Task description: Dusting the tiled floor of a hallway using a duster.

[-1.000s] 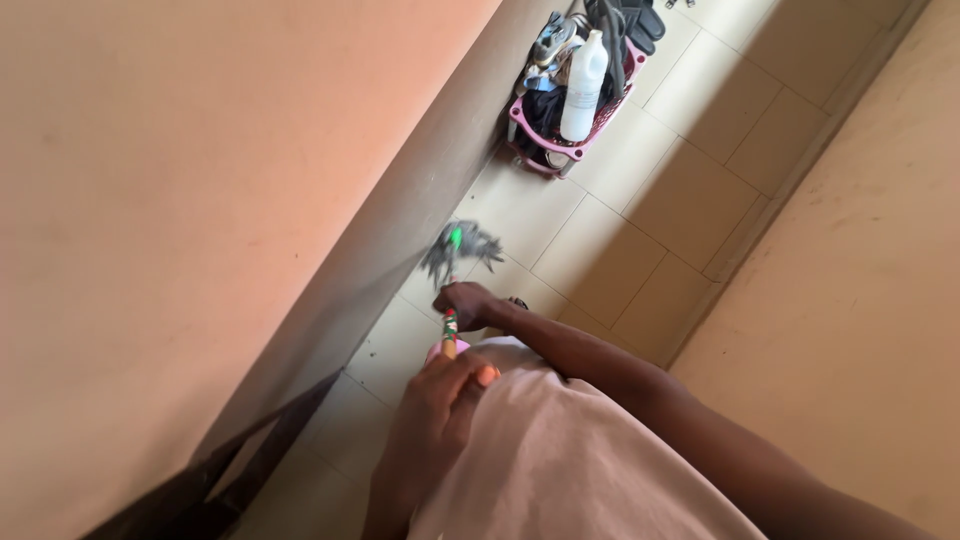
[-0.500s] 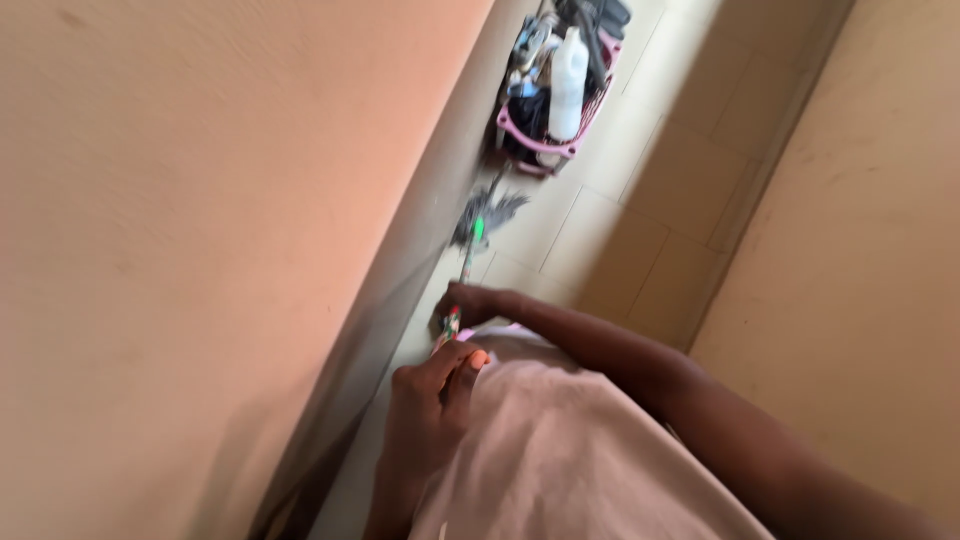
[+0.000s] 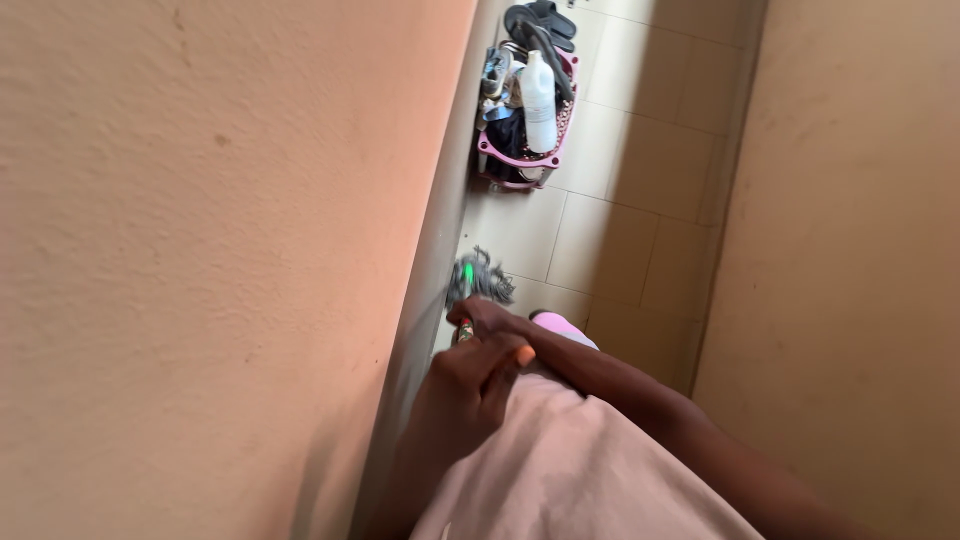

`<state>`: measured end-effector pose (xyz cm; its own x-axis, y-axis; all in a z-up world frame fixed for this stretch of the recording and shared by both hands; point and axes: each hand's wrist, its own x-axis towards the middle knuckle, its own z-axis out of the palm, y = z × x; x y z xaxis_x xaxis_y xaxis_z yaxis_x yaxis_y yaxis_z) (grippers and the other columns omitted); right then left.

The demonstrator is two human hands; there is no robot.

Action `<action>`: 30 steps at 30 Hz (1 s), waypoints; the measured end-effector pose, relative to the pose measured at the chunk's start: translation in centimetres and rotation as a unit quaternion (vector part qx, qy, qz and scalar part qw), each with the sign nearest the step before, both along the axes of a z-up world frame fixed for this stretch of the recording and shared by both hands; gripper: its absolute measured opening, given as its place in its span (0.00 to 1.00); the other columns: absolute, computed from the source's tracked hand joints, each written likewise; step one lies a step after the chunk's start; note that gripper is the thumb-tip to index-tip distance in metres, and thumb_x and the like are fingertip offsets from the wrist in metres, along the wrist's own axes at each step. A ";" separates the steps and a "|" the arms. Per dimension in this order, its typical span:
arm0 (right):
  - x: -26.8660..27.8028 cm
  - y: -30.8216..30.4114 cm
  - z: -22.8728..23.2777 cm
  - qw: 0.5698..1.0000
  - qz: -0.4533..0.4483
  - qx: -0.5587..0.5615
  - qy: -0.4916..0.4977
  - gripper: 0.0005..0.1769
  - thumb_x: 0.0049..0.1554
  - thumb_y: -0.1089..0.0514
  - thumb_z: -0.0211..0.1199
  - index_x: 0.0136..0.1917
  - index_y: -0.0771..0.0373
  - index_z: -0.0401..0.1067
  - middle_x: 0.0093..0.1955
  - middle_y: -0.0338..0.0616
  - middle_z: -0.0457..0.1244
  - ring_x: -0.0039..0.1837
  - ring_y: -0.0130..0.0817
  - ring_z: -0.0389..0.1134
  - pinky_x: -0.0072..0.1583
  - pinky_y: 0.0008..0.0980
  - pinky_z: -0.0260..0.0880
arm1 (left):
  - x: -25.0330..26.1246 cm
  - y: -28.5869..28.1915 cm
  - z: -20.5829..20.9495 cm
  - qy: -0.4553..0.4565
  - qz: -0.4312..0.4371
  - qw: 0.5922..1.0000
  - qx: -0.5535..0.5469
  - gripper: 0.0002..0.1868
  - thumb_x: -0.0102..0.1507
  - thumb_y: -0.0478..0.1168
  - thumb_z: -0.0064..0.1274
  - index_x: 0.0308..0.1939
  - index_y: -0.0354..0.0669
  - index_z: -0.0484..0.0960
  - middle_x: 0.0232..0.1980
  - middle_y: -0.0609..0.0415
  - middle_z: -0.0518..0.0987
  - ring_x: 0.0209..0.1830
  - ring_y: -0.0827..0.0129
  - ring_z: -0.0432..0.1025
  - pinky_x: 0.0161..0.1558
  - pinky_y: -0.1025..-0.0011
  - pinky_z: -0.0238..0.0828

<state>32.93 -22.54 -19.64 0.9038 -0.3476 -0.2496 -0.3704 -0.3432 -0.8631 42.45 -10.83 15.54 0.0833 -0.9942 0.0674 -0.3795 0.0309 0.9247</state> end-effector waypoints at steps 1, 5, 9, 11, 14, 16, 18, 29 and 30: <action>0.2 -0.8 -0.8 1.000 -0.008 0.000 0.001 0.12 0.49 0.56 0.64 0.38 0.66 0.65 0.37 0.51 0.61 0.41 0.46 0.62 0.46 0.45 0.62 | 0.3 0.2 -1.1 0.001 -0.008 1.000 0.000 0.08 0.67 0.41 0.55 0.43 0.40 0.82 0.30 0.42 0.79 0.29 0.50 0.77 0.29 0.61 0.69; 0.4 -2.6 -3.4 0.997 0.028 -0.073 -0.006 0.16 0.46 0.57 0.67 0.33 0.66 0.61 0.35 0.53 0.59 0.41 0.53 0.59 0.45 0.48 0.60 | 0.5 1.5 -4.5 -0.037 -0.046 0.998 0.035 0.08 0.67 0.42 0.56 0.41 0.40 0.82 0.28 0.44 0.79 0.25 0.52 0.73 0.30 0.61 0.66; 0.6 -3.6 -5.5 0.989 0.053 -0.090 -0.102 0.15 0.41 0.59 0.68 0.31 0.63 0.62 0.33 0.51 0.59 0.41 0.52 0.59 0.44 0.47 0.60 | 0.6 1.6 -6.1 0.024 -0.042 0.996 0.079 0.08 0.67 0.41 0.56 0.39 0.40 0.82 0.24 0.46 0.75 0.19 0.58 0.64 0.26 0.64 0.62; 0.6 -3.3 -3.6 0.991 0.054 -0.079 -0.094 0.16 0.42 0.58 0.69 0.31 0.63 0.61 0.32 0.51 0.59 0.41 0.52 0.59 0.44 0.47 0.60 | 0.9 1.2 -5.7 0.012 -0.027 0.995 0.100 0.07 0.66 0.41 0.57 0.40 0.40 0.83 0.21 0.45 0.73 0.17 0.61 0.63 0.25 0.64 0.59; 0.4 -2.7 -4.5 0.996 0.055 -0.045 -0.058 0.17 0.44 0.57 0.70 0.31 0.64 0.62 0.32 0.51 0.59 0.42 0.51 0.60 0.46 0.46 0.61 | 1.6 0.4 -4.7 0.036 0.003 0.995 0.098 0.07 0.65 0.39 0.55 0.41 0.40 0.84 0.19 0.47 0.73 0.15 0.68 0.63 0.23 0.68 0.58; 0.3 -2.0 -4.1 0.998 0.053 -0.024 -0.029 0.17 0.46 0.57 0.70 0.32 0.65 0.63 0.32 0.51 0.60 0.42 0.51 0.60 0.47 0.46 0.61 | 2.2 -0.3 -3.6 0.073 0.017 0.994 0.075 0.07 0.64 0.38 0.54 0.42 0.40 0.84 0.20 0.50 0.76 0.15 0.72 0.65 0.21 0.71 0.60; 0.2 -1.4 -1.5 0.996 0.055 0.065 -0.011 0.10 0.48 0.57 0.67 0.39 0.63 0.70 0.38 0.45 0.66 0.45 0.42 0.66 0.49 0.43 0.65 | 2.9 -1.2 -2.2 0.082 0.046 0.995 0.031 0.07 0.67 0.39 0.53 0.42 0.39 0.84 0.24 0.56 0.80 0.19 0.81 0.68 0.23 0.75 0.63; -3.7 -3.0 -0.4 0.997 0.018 0.079 -0.011 0.13 0.48 0.60 0.64 0.47 0.68 0.76 0.42 0.52 0.69 0.47 0.44 0.70 0.49 0.43 0.70 | -0.6 -6.8 -3.8 0.211 0.097 0.972 0.040 0.10 0.71 0.38 0.50 0.44 0.34 0.83 0.29 0.60 0.75 0.27 0.84 0.66 0.31 0.77 0.72; -4.3 -3.5 0.6 0.994 0.006 0.052 -0.096 0.14 0.51 0.60 0.63 0.50 0.68 0.75 0.46 0.53 0.69 0.50 0.46 0.69 0.50 0.44 0.70 | -1.6 -7.3 -2.9 0.155 0.074 0.985 -0.004 0.09 0.69 0.37 0.49 0.45 0.35 0.82 0.33 0.56 0.84 0.30 0.82 0.73 0.33 0.77 0.71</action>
